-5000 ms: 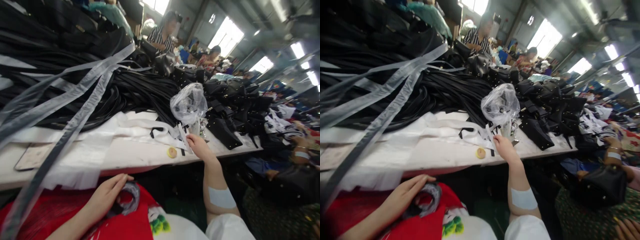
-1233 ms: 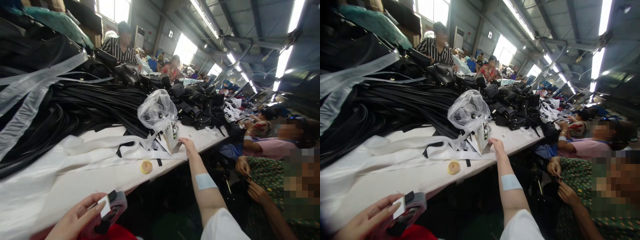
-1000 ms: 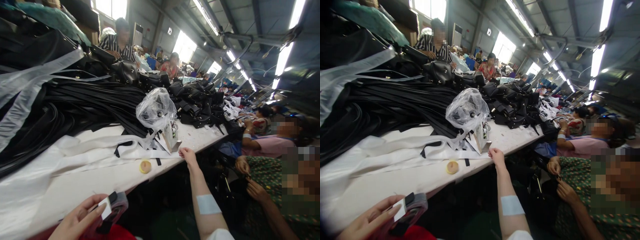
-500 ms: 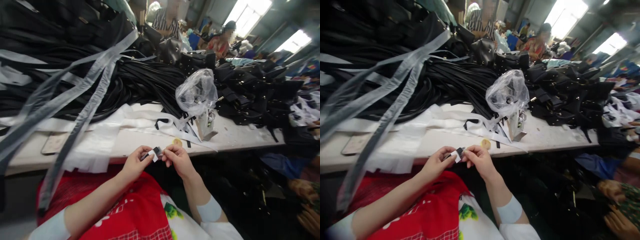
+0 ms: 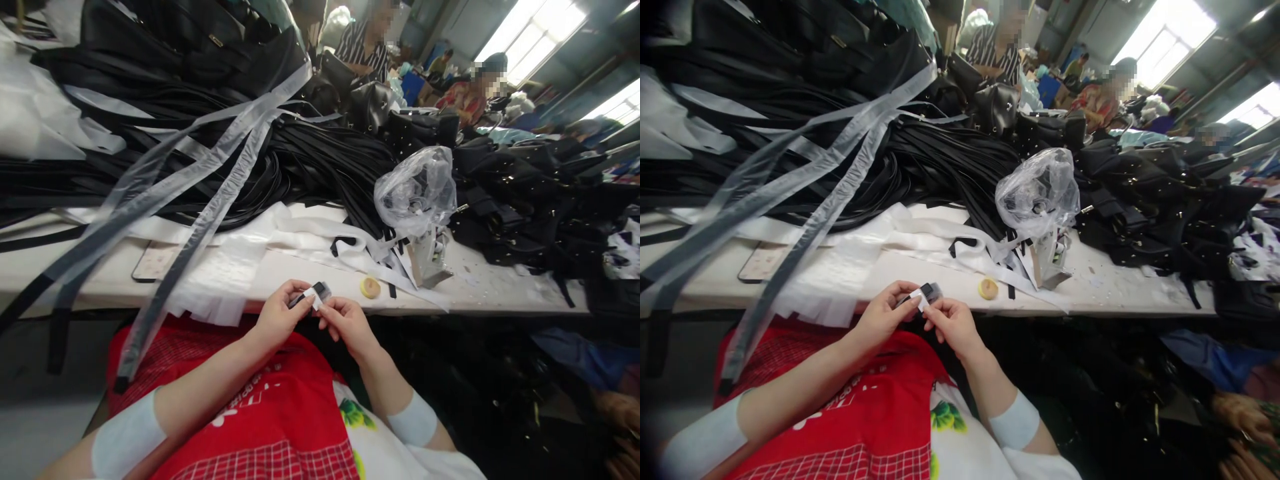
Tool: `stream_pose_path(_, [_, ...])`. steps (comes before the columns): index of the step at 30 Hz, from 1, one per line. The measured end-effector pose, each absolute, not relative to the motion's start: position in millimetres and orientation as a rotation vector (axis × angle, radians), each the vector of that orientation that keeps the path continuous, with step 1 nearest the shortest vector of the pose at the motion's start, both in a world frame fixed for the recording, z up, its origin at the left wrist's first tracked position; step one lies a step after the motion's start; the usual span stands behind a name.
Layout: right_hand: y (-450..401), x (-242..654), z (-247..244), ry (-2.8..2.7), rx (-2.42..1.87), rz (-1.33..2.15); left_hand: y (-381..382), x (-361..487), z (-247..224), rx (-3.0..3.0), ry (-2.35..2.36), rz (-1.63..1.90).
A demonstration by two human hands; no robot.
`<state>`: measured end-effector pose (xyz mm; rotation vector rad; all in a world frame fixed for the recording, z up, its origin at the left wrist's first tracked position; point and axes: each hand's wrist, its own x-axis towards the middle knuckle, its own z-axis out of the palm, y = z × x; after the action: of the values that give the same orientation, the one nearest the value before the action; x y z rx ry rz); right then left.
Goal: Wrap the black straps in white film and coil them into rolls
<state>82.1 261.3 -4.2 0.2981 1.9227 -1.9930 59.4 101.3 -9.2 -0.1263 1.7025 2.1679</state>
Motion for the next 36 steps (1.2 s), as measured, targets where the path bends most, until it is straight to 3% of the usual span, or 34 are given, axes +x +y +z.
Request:
stream_pose_path(7, [255.4,79.2,-12.4,2.027,0.37,-1.952,101.8,61.0,-6.9,-0.226,1.573,2.22])
stream_pose_path(13, [250.2,78.9,-12.7,1.866,0.189,-2.026,101.0,57.4,-7.0,-0.31,1.778,2.181])
stream_pose_path(21, [232.9,69.7,-15.2,2.116,0.315,-1.967,106.4,75.8,-5.8,0.079,1.991,2.236])
stream_pose_path(25, [232.9,68.6,-10.2,2.31,0.317,-1.826,106.0,70.7,-7.2,0.032,1.797,2.341])
stream_pose_path(32, [240.3,80.5,-5.8,2.667,0.084,-1.874,74.7,25.2,0.9,-0.754,0.954,2.503])
stream_pose_path(36, [230.9,75.6,-24.1,2.302,0.203,-2.013,70.0,25.6,3.6,-0.764,0.803,2.51])
